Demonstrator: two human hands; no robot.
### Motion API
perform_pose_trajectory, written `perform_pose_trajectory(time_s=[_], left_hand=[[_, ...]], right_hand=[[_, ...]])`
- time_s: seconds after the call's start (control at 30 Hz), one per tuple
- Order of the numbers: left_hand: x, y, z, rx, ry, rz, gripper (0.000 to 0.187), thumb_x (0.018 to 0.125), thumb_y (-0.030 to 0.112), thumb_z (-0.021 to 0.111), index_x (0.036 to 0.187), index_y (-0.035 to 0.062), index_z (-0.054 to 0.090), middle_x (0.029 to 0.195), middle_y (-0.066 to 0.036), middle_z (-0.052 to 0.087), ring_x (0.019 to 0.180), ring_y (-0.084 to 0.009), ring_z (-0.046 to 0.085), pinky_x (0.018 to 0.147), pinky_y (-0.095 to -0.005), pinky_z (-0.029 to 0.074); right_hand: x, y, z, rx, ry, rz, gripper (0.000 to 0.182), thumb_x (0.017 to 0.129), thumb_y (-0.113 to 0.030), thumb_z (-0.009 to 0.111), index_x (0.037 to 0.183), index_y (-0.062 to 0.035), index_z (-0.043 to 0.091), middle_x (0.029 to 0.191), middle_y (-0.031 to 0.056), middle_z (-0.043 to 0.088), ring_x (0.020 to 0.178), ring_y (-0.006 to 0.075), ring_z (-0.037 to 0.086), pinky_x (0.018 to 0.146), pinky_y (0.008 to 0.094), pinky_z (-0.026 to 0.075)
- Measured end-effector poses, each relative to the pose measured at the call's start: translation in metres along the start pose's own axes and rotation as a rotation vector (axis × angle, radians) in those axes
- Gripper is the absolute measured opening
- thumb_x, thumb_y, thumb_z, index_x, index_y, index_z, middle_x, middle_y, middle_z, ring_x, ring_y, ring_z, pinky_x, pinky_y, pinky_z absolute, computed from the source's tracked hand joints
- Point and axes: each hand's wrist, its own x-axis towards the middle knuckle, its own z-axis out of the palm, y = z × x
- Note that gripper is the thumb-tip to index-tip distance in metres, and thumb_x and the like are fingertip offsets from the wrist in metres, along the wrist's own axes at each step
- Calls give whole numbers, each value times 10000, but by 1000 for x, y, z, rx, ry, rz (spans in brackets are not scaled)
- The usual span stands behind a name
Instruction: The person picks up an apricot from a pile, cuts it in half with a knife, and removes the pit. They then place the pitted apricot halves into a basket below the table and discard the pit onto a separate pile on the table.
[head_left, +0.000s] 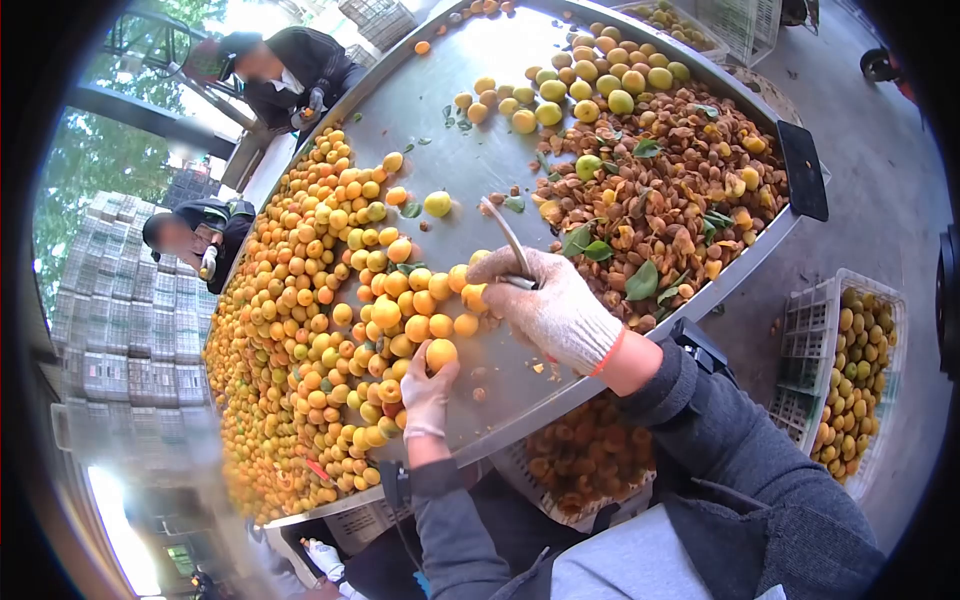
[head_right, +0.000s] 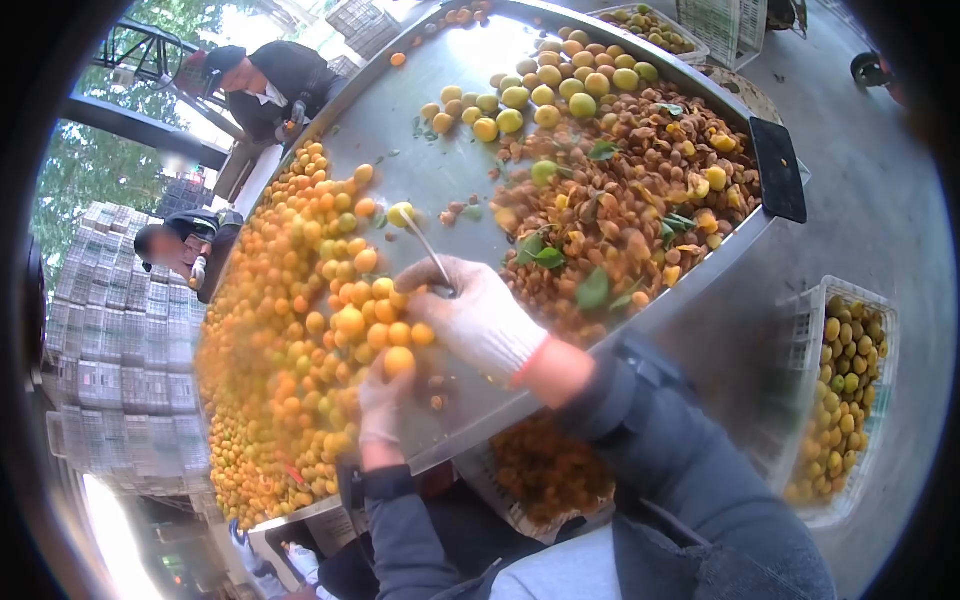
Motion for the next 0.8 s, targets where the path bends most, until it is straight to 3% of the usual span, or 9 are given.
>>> perform_pose_trajectory(time_s=[0.03,0.1,0.13,0.23,0.3,0.4,0.5,0.53,0.8], left_hand=[[-5,-4,-3,-496,-126,-101,670,768,142,701,1377,38,440,1195,-133,579,989,-242,634,794,-335,540],[-22,-5,-8,-688,-128,-111,670,776,65,660,1400,37,417,1188,-98,566,963,-213,635,755,-306,549],[-37,2,-14,-943,-154,-64,658,781,71,655,1395,40,419,1198,-114,560,960,-232,637,757,-313,552],[-51,-1,-24,-1302,-218,78,634,795,107,666,1376,43,422,1220,-151,544,975,-272,630,772,-333,553],[-50,-8,-22,-1772,-384,184,667,787,164,707,1364,18,406,1217,-172,544,1024,-296,607,845,-383,532],[-53,-6,-23,-2022,-464,142,712,785,213,726,1369,-4,383,1217,-191,541,1096,-315,563,937,-438,478],[-57,-4,-14,-1990,-285,86,713,805,274,702,1370,-9,371,1208,-207,538,1136,-327,527,996,-456,427],[-60,-2,-13,-2000,-284,86,713,805,274,702,1370,-9,371,1208,-207,538,1136,-327,527,996,-456,427],[-66,6,-25,-1768,-193,177,676,831,363,635,1341,-21,411,1172,-239,546,1078,-295,538,986,-401,405]], right_hand=[[1,5,3,-7,-8,2,170,853,-103,640,1015,-55,662,716,-4,600,514,50,494,462,218,404],[1,17,11,-233,-91,-185,190,840,-93,651,1025,-50,662,759,-10,618,689,89,578,633,248,486],[0,22,14,-263,-142,-86,186,834,-87,654,1016,-50,670,814,1,648,828,114,608,777,273,499],[-4,37,21,-434,-307,-17,154,836,-78,646,982,-47,680,858,32,683,826,101,618,784,277,505],[-8,45,28,-486,-375,10,146,830,-70,636,964,-41,687,887,52,704,833,96,624,792,277,508],[-16,51,40,-577,-512,8,170,817,-63,613,964,-30,692,886,79,710,827,113,633,790,282,508],[-20,64,52,-578,-538,-30,188,807,-61,606,972,-30,690,883,96,707,811,129,634,784,291,509],[-22,65,56,-577,-522,-62,167,801,-112,581,910,-59,696,835,154,686,768,280,663,738,350,512],[-23,74,71,-676,-523,-165,277,769,-81,562,1025,-54,665,871,202,666,802,366,647,729,394,513]])
